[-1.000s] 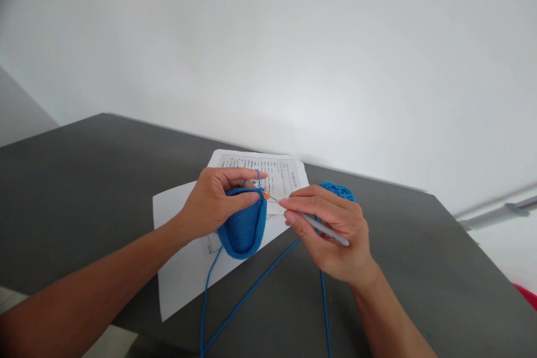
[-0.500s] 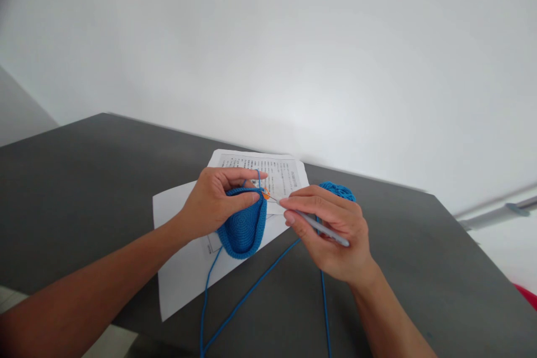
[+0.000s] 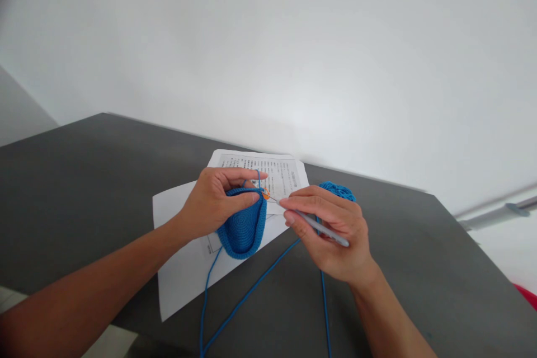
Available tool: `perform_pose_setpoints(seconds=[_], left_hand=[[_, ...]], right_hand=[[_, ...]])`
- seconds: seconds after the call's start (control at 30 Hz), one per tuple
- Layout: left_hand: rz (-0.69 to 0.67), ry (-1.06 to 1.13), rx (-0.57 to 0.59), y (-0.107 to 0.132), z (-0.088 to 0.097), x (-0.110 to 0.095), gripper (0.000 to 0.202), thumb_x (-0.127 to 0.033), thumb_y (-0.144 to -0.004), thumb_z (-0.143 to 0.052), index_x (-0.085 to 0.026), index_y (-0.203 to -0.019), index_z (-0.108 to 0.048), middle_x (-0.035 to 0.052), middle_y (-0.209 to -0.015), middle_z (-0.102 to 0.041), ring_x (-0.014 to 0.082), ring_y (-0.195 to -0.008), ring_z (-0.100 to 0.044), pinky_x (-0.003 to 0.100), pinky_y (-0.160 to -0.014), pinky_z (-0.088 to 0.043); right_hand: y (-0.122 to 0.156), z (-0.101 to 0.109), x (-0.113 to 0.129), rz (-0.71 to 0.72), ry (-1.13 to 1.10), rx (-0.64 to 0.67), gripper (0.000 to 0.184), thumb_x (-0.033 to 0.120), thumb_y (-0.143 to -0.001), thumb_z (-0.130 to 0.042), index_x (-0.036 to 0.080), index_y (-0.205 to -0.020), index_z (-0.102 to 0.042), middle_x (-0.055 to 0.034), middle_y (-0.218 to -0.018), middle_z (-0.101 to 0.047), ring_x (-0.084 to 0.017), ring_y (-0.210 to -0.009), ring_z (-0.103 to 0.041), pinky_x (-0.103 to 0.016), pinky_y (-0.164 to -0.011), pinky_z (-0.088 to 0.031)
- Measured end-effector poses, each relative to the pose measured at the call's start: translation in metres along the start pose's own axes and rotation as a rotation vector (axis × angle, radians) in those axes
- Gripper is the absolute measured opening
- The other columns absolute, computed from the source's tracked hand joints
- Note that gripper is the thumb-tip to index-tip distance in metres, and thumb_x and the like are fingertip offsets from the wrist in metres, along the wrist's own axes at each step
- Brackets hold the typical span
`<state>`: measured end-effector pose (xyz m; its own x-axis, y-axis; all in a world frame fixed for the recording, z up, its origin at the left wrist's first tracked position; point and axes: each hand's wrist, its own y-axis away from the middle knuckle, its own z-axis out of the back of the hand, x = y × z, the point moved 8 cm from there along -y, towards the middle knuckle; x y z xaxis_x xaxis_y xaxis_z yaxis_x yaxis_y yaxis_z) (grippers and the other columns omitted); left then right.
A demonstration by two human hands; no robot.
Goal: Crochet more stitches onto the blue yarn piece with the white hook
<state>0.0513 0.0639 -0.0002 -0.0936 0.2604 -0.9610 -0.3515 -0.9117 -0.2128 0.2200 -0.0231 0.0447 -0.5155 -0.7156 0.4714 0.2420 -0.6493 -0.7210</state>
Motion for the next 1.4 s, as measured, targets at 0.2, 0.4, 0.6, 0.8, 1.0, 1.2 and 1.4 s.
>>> perform_pose_setpoints(seconds=[0.2, 0.4, 0.6, 0.8, 1.0, 1.2, 1.4], left_hand=[[0.013, 0.017, 0.007, 0.0003, -0.0018, 0.0014, 0.039, -0.019, -0.074, -0.074, -0.014, -0.112, -0.083, 0.0027, -0.075, -0.076, 0.0126, -0.061, -0.059, 0.024, -0.057, -0.044], [0.006, -0.010, -0.002, 0.0005, -0.0008, 0.0010, 0.038, -0.018, -0.073, -0.075, -0.015, -0.110, -0.084, 0.0021, -0.075, -0.075, 0.0124, -0.060, -0.058, 0.024, -0.057, -0.044], [0.006, -0.001, 0.002, 0.0001, -0.0013, 0.0010, 0.038, -0.018, -0.073, -0.075, -0.015, -0.110, -0.084, 0.0021, -0.075, -0.075, 0.0130, -0.062, -0.060, 0.024, -0.057, -0.045], [0.013, 0.013, 0.010, -0.0007, -0.0020, 0.0017, 0.040, -0.018, -0.073, -0.074, -0.015, -0.112, -0.083, 0.0019, -0.074, -0.074, 0.0123, -0.061, -0.058, 0.024, -0.057, -0.044], [0.008, 0.000, 0.011, 0.0002, -0.0012, 0.0021, 0.039, -0.019, -0.074, -0.074, -0.016, -0.112, -0.083, 0.0019, -0.075, -0.075, 0.0128, -0.062, -0.059, 0.024, -0.057, -0.045], [0.004, 0.001, 0.016, -0.0002, -0.0015, 0.0019, 0.040, -0.018, -0.074, -0.073, -0.014, -0.113, -0.083, 0.0020, -0.074, -0.074, 0.0121, -0.062, -0.058, 0.024, -0.058, -0.044], [0.011, 0.021, 0.017, -0.0001, -0.0008, 0.0025, 0.040, -0.018, -0.074, -0.074, -0.014, -0.113, -0.083, 0.0027, -0.076, -0.076, 0.0128, -0.063, -0.060, 0.024, -0.059, -0.045]], right_hand=[[0.0002, -0.0008, -0.0008, -0.006, -0.019, 0.012, 0.031, 0.006, -0.087, -0.074, 0.027, -0.109, -0.081, -0.0040, -0.086, -0.079, -0.018, -0.073, -0.074, -0.030, -0.061, -0.057], [-0.0013, 0.0004, 0.0008, 0.001, -0.006, -0.007, 0.027, 0.009, -0.087, -0.074, 0.027, -0.106, -0.081, -0.0038, -0.082, -0.080, -0.020, -0.071, -0.074, -0.031, -0.060, -0.058], [-0.0019, 0.0002, 0.0015, 0.004, -0.004, -0.007, 0.028, 0.009, -0.087, -0.074, 0.027, -0.107, -0.082, -0.0039, -0.083, -0.080, -0.020, -0.071, -0.074, -0.031, -0.060, -0.058], [-0.0004, -0.0007, 0.0008, 0.008, -0.010, 0.006, 0.030, 0.007, -0.087, -0.074, 0.027, -0.108, -0.081, -0.0037, -0.084, -0.080, -0.018, -0.072, -0.073, -0.030, -0.061, -0.057], [-0.0007, -0.0009, 0.0001, 0.004, -0.023, 0.010, 0.032, 0.006, -0.086, -0.074, 0.027, -0.109, -0.080, -0.0034, -0.086, -0.079, -0.018, -0.073, -0.073, -0.029, -0.061, -0.057], [-0.0001, -0.0005, -0.0002, 0.002, -0.015, 0.010, 0.031, 0.006, -0.086, -0.074, 0.027, -0.109, -0.081, -0.0034, -0.084, -0.080, -0.018, -0.073, -0.074, -0.029, -0.062, -0.057], [0.0003, -0.0013, 0.0009, 0.018, -0.016, 0.013, 0.031, 0.005, -0.087, -0.074, 0.025, -0.109, -0.080, -0.0036, -0.087, -0.079, -0.017, -0.076, -0.073, -0.028, -0.064, -0.057]])
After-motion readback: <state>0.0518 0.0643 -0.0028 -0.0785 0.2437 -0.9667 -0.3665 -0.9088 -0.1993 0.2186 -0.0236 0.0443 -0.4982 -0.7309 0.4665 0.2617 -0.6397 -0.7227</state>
